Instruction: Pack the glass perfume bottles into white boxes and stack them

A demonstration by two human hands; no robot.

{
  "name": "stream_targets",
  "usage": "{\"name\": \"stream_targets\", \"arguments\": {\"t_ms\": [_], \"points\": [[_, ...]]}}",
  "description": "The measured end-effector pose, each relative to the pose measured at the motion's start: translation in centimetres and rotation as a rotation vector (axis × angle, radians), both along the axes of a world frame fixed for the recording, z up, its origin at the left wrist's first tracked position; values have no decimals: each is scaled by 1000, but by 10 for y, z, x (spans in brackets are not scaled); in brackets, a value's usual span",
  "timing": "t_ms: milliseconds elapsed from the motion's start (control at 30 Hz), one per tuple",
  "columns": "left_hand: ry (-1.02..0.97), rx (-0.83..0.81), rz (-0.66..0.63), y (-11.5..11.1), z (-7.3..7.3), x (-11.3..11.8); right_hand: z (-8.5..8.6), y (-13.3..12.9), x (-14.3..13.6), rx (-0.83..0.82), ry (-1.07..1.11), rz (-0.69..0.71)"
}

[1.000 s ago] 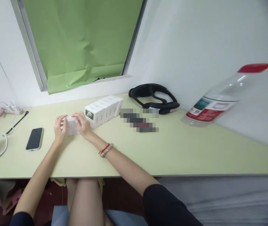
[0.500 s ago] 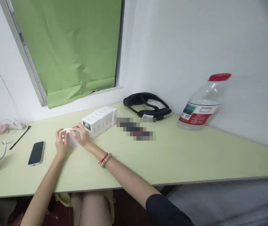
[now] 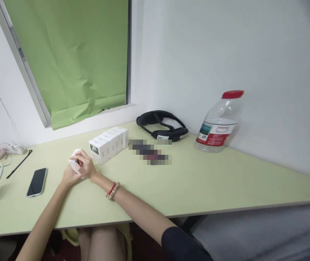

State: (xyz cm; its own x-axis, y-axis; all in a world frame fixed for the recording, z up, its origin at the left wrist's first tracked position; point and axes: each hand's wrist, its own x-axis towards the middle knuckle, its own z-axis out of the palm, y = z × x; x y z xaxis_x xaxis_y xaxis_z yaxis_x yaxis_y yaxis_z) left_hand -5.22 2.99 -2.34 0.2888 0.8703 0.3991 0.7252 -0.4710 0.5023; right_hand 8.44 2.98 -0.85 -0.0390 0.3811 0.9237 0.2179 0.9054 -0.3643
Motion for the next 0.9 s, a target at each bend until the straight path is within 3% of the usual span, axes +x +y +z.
{"name": "stream_targets", "arguments": {"t_ms": [200,333,433,500,600,833,900], "points": [[-82,41,24,1,-4,-6,6,3,4,151,-12,-145],[48,55,47,-1,-8,-5,20,8,18,325,-12,-270],[217,44,119,-1,-9,-1,35,12,36,379,138,-335],[292,45,186,-1,-10,1,42,16,51,338,271,-395],[233,113,249,-4,-10,2,41,30,82,218,344,-558],[65,52,187,-9,-7,16,3,77,171,-314,577,-731],[-13,18,204,-10,-4,29,-7,85,186,-489,621,-653]]}}
